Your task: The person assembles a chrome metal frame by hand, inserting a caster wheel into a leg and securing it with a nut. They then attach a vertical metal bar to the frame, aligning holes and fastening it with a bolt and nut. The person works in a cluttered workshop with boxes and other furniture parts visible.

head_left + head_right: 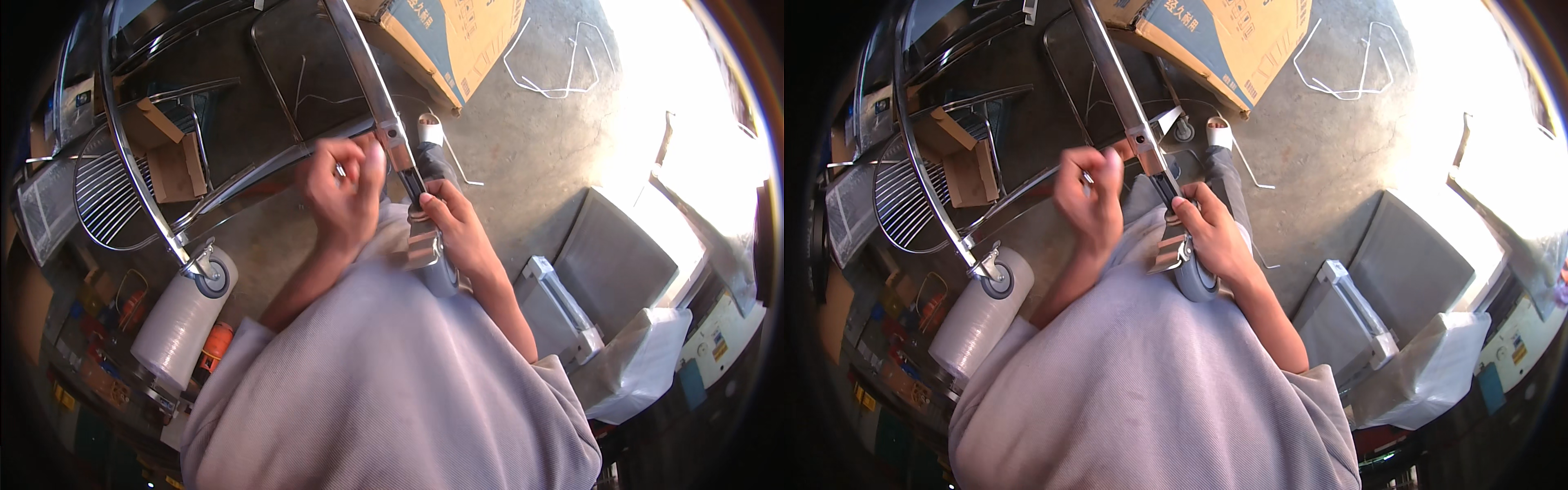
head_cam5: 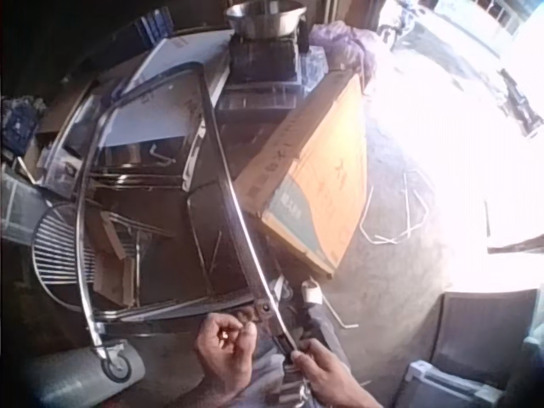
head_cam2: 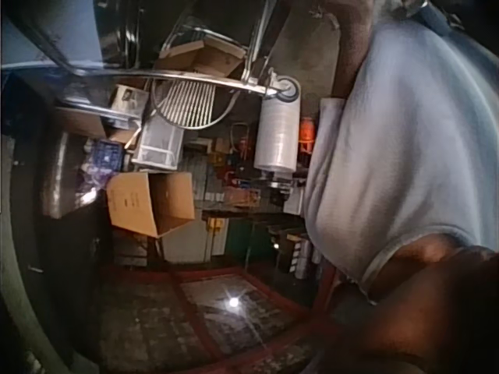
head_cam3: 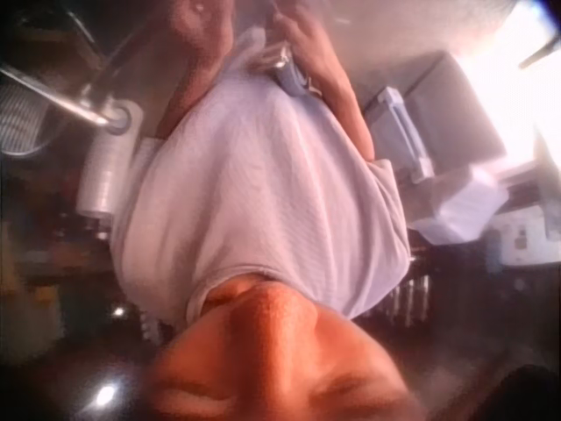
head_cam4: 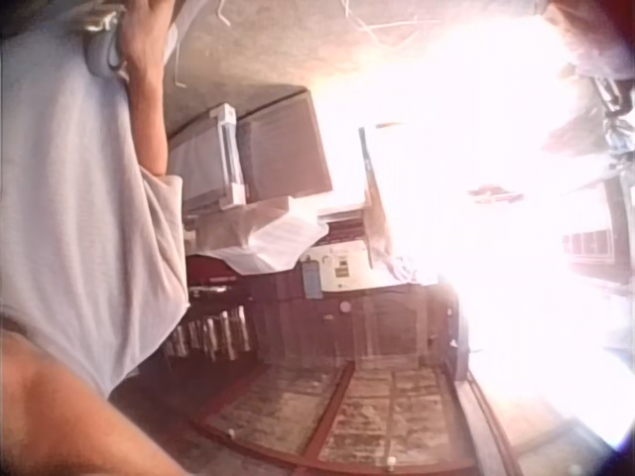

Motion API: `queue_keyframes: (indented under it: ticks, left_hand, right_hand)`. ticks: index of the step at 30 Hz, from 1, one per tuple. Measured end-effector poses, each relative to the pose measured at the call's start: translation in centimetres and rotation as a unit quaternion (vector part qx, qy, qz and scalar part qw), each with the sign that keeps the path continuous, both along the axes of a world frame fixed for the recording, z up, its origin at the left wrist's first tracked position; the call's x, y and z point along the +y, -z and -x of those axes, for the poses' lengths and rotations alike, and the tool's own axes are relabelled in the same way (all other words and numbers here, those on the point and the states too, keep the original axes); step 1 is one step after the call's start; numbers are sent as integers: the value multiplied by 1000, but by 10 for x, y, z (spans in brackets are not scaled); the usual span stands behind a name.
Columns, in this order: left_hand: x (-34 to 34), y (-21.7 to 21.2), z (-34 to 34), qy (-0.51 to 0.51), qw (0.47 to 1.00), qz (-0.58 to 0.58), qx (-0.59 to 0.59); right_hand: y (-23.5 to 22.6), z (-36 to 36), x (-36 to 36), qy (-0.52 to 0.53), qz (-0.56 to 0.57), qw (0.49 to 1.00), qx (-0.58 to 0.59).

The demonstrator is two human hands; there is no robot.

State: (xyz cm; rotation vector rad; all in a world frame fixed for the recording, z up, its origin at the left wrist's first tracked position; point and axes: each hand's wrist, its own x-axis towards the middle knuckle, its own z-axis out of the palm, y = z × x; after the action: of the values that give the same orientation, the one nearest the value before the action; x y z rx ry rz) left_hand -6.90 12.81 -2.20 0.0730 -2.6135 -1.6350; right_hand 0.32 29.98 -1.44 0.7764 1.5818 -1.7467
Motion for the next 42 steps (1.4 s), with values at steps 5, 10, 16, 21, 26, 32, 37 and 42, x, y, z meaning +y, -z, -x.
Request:
queue_keyframes:
  ticks: [5,10,16,21,26,32,37,42]
  left_hand:
    - [-3,7,-50,67,894,-217,-387]
    - [2,18,-45,107,888,-256,-366]
    - [12,18,-41,91,897,-285,-325]
    - [9,6,-37,107,844,-361,-383]
    - [15,9,-36,97,893,-294,-326]
    - [16,16,-42,80,890,-315,-321]
    - [15,14,-39,80,891,-292,-338]
    - [14,13,-39,68,892,-290,-339]
  right_hand:
    - [3,2,4,14,32,999,-24]
    - [2,2,9,68,133,988,-32]
    - [22,-1,25,167,361,911,-107]
    - [51,-16,33,225,498,825,-146]
    - [81,-37,38,318,464,803,-196]
    - [92,-50,38,343,332,865,-157]
    - [58,-45,31,92,-15,995,46]
    - [10,-27,32,-68,-246,898,359]
